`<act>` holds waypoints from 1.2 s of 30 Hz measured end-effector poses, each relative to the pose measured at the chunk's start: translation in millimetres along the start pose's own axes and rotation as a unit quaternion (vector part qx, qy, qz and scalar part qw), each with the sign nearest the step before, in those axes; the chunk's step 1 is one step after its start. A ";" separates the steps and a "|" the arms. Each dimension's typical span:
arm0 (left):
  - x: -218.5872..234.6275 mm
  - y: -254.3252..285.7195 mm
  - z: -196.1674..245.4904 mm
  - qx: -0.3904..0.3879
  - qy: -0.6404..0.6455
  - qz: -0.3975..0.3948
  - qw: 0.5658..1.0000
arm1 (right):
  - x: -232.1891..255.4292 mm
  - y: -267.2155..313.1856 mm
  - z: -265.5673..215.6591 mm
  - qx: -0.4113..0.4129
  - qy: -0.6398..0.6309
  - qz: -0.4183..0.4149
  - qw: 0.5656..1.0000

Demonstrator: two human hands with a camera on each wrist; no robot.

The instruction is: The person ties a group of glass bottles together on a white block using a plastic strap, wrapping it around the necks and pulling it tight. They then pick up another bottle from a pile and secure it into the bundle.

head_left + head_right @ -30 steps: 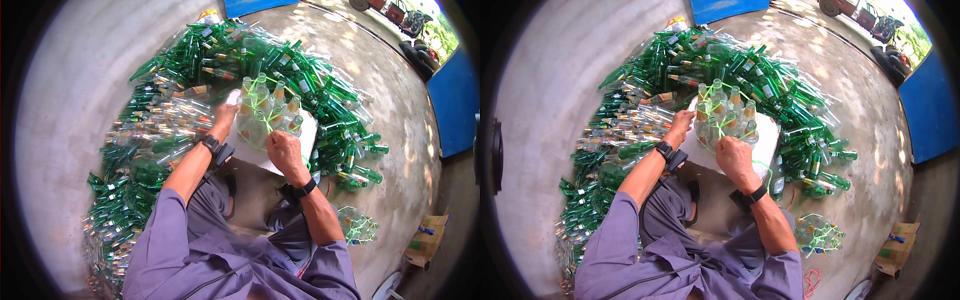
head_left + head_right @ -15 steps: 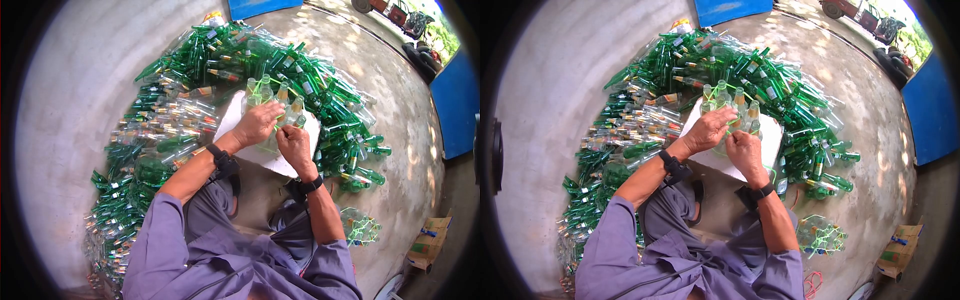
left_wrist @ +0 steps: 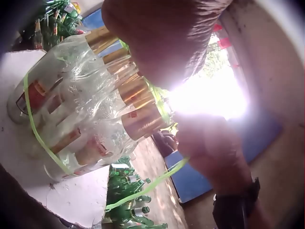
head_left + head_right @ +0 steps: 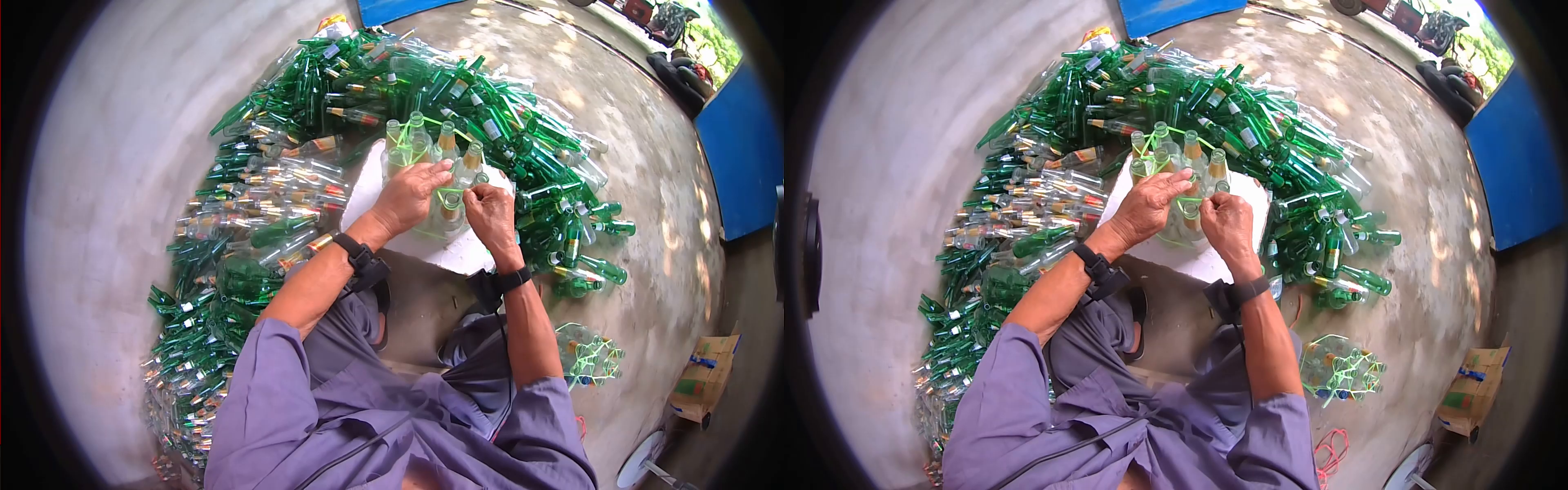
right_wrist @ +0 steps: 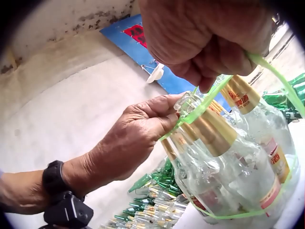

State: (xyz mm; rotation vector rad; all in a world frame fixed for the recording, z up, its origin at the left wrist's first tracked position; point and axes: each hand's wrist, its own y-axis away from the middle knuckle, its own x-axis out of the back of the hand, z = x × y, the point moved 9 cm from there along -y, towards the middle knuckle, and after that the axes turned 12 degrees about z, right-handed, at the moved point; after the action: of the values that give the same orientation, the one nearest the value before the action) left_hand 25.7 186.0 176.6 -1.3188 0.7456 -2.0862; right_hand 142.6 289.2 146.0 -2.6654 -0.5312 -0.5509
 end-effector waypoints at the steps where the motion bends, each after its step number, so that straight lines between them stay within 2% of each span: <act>1: -0.1 0.2 0.2 -0.004 -0.006 -0.002 1.000 | -0.4 0.2 3.2 -0.006 0.009 -0.005 1.000; 5: -4.2 2.1 -4.9 0.003 0.004 -0.026 1.000 | 1.4 3.5 11.7 -0.013 0.030 -0.017 0.999; 12: -7.1 -6.3 -5.6 0.035 0.032 -0.041 0.998 | -0.9 4.1 28.9 -0.011 -0.007 -0.064 0.998; 15: -0.9 -17.2 5.1 0.002 -0.002 -0.041 0.999 | -2.7 3.4 34.5 -0.006 -0.029 -0.070 0.997; 17: 6.9 -25.9 27.9 -0.101 -0.094 -0.019 0.990 | -5.4 4.3 40.8 -0.005 -0.042 -0.069 0.997; 18: 5.6 -28.3 27.8 -0.102 -0.092 -0.020 0.990 | -5.7 4.3 38.5 0.005 -0.043 -0.057 0.997; 21: -5.0 -33.0 27.5 -0.109 -0.049 -0.054 0.991 | -8.8 6.2 41.7 0.000 -0.014 -0.045 0.999; 23: -20.7 -31.4 20.3 -0.092 -0.048 -0.121 0.987 | -14.4 7.6 49.9 -0.003 -0.010 -0.035 0.999; 25: -26.8 -34.1 13.5 -0.079 -0.032 -0.141 0.986 | -19.4 8.7 54.5 -0.006 -0.018 -0.021 1.000; 28: -35.2 -36.3 10.1 -0.074 -0.008 -0.180 0.981 | -26.8 11.6 63.1 -0.058 -0.077 -0.021 0.995; 31: -40.4 -37.1 6.2 -0.075 -0.005 -0.202 0.977 | -38.2 12.3 81.5 -0.105 -0.060 -0.053 0.991; 36: -49.3 -37.3 3.0 -0.084 -0.019 -0.235 0.968 | -51.0 11.6 103.1 -0.153 -0.057 -0.053 0.985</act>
State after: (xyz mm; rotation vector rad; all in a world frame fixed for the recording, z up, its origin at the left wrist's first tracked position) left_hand 40.4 246.1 173.9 -1.7620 0.6503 -2.3904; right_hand 135.1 308.0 32.2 -2.9886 -0.6732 -0.5514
